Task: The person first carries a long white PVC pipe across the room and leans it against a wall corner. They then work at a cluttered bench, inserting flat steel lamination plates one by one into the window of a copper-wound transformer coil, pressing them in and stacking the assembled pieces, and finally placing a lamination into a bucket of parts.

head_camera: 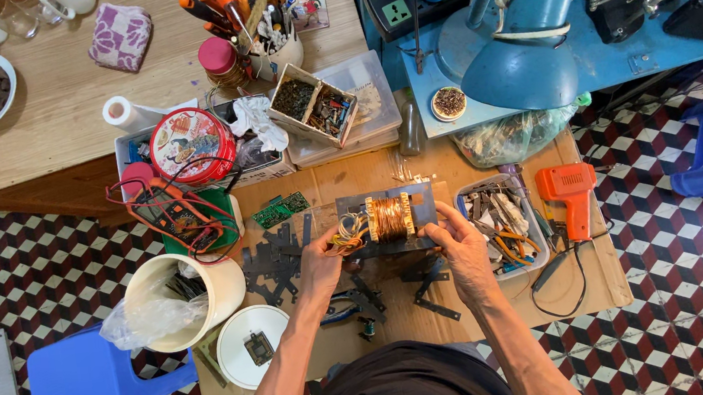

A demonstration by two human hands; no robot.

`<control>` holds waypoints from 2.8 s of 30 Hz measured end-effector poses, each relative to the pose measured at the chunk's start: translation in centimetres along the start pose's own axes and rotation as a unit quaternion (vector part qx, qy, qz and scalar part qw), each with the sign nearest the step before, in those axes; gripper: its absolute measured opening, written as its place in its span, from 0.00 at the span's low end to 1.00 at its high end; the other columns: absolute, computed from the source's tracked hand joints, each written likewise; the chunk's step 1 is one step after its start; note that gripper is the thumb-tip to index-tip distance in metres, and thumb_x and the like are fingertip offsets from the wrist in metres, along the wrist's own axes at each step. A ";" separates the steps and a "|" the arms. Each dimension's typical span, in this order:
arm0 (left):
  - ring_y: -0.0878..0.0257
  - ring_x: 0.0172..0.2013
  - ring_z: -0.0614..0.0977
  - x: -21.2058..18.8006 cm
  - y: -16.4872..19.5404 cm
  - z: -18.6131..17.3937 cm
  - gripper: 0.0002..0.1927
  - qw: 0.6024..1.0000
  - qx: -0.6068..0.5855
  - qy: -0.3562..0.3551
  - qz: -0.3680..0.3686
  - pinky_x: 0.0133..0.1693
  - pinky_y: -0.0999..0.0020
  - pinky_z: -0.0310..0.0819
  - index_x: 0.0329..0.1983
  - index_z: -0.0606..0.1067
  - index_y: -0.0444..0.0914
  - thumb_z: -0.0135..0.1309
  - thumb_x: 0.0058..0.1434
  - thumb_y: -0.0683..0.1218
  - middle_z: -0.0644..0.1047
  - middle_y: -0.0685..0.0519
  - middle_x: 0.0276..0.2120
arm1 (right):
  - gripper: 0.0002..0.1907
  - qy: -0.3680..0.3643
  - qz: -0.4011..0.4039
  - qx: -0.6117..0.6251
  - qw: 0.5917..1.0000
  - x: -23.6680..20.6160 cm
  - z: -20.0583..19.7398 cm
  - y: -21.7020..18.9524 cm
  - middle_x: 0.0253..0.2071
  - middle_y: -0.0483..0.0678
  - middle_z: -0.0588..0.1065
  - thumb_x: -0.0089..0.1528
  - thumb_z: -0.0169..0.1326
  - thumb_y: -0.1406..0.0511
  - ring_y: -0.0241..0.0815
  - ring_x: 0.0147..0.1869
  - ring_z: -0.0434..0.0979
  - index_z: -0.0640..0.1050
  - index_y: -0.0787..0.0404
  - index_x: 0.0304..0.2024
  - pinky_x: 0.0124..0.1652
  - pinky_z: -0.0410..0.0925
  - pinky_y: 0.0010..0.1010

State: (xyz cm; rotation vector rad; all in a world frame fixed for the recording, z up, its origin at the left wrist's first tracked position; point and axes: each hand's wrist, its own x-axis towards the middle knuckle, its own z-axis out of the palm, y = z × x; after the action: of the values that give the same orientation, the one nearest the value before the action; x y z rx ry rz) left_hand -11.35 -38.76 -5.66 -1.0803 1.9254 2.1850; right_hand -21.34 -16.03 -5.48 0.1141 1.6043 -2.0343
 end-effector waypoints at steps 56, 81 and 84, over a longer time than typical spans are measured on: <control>0.51 0.64 0.74 -3.2 -5.9 -6.9 0.32 0.985 0.074 0.113 0.111 0.62 0.65 0.66 0.75 0.56 0.34 0.41 0.66 0.40 0.66 0.37 0.67 | 0.21 0.111 -0.024 -0.123 0.986 -3.0 -6.1 -0.9 0.55 0.59 0.77 0.68 0.47 0.71 0.46 0.54 0.80 0.71 0.73 0.62 0.53 0.72 0.29; 0.37 0.41 0.82 -6.3 -19.1 -4.3 0.36 0.934 0.351 -0.024 -0.065 0.44 0.44 0.74 0.72 0.60 0.40 0.51 0.59 0.46 0.80 0.36 0.41 | 0.29 -0.084 0.032 -0.447 0.890 -5.0 -0.1 20.6 0.56 0.61 0.77 0.61 0.56 0.58 0.54 0.56 0.80 0.73 0.67 0.61 0.53 0.71 0.39; 0.35 0.40 0.80 -6.3 -18.2 -2.9 0.33 0.942 0.333 -0.032 -0.028 0.43 0.42 0.73 0.72 0.63 0.44 0.50 0.61 0.48 0.80 0.35 0.39 | 0.29 -0.083 0.086 -0.517 0.847 -4.1 4.1 22.3 0.50 0.61 0.79 0.59 0.60 0.56 0.56 0.54 0.79 0.74 0.66 0.57 0.51 0.71 0.40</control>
State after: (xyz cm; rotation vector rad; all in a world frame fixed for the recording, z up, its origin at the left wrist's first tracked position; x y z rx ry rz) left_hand 3.06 -34.53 -18.08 -0.8992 2.2914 1.3246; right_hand -6.53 -21.51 -22.24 -0.2980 2.2343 -0.8021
